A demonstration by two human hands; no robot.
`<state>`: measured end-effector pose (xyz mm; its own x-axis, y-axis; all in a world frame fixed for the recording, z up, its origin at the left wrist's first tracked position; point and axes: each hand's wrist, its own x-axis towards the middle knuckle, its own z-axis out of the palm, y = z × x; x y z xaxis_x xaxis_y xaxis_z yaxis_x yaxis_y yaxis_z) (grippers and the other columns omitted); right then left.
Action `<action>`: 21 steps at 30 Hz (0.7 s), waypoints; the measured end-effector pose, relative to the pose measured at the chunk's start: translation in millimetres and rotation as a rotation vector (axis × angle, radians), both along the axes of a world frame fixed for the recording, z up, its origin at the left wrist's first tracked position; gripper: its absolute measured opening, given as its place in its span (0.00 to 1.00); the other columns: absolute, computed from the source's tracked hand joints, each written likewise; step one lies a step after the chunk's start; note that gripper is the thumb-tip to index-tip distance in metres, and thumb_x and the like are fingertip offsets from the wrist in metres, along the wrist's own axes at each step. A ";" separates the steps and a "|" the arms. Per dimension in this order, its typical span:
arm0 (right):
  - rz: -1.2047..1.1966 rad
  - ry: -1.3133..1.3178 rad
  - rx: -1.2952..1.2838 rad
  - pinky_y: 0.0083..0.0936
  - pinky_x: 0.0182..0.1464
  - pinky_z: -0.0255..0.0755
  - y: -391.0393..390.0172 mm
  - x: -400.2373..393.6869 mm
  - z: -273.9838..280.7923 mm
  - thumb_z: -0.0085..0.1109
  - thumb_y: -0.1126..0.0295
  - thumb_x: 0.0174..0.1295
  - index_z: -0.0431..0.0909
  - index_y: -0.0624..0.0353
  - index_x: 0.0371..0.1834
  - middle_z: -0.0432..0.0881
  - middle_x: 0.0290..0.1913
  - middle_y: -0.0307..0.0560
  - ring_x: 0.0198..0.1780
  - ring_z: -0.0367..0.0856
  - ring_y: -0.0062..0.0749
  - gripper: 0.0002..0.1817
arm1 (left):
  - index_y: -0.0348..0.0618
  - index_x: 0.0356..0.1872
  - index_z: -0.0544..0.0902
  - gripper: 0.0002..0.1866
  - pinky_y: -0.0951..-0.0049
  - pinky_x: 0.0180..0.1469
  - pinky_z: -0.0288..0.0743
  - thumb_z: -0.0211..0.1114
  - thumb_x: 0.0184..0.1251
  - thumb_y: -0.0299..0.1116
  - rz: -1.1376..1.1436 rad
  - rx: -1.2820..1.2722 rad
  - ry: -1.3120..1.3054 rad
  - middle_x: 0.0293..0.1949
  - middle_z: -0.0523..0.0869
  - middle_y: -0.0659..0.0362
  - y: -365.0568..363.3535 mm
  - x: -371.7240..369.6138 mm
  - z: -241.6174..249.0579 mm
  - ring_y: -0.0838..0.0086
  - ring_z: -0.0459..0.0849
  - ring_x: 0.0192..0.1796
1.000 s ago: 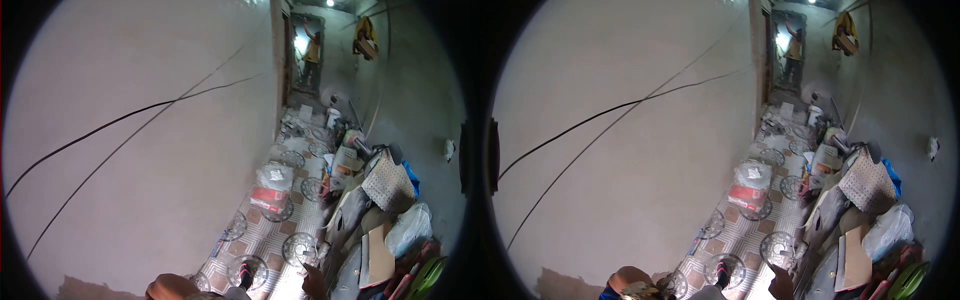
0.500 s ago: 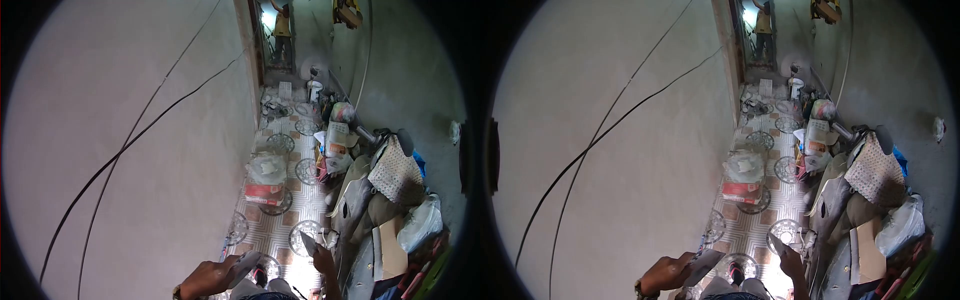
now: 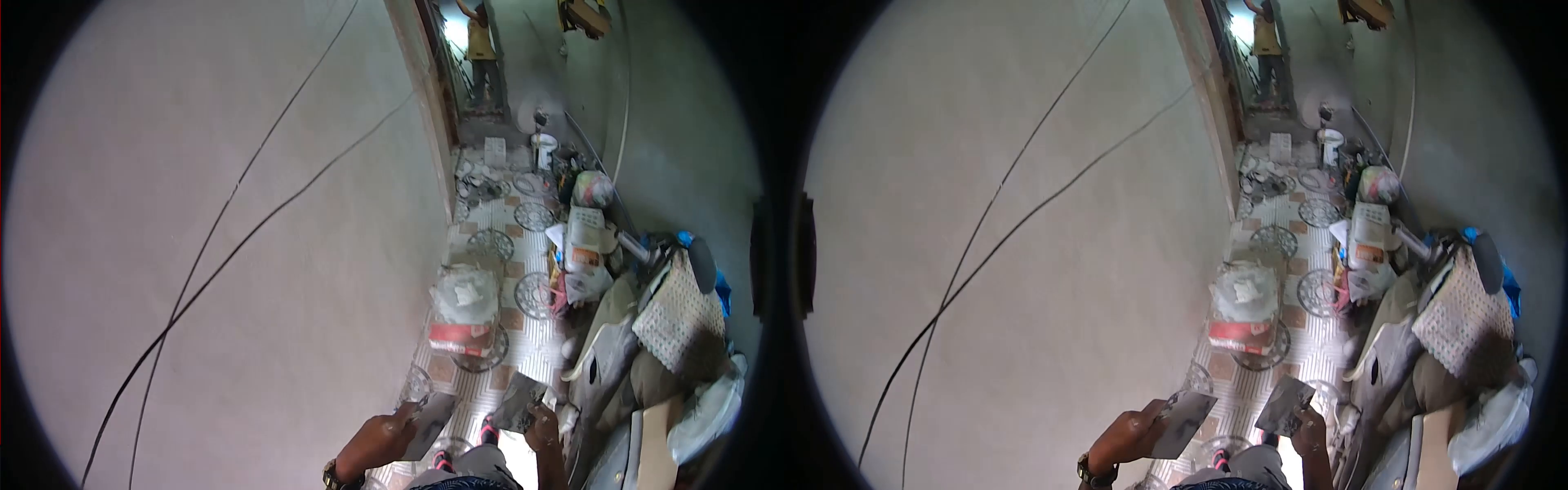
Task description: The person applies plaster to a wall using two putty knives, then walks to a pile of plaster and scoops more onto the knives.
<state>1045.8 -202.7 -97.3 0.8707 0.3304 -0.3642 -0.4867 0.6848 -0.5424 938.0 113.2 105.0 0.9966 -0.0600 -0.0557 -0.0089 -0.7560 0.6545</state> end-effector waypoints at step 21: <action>0.103 -0.028 0.209 0.38 0.66 0.68 -40.7 198.4 -21.4 0.55 0.68 0.70 0.67 0.66 0.66 0.80 0.59 0.50 0.59 0.79 0.40 0.24 | 0.37 0.53 0.73 0.13 0.63 0.29 0.72 0.55 0.73 0.32 0.205 -0.175 0.092 0.22 0.79 0.45 -51.9 176.1 18.4 0.58 0.81 0.24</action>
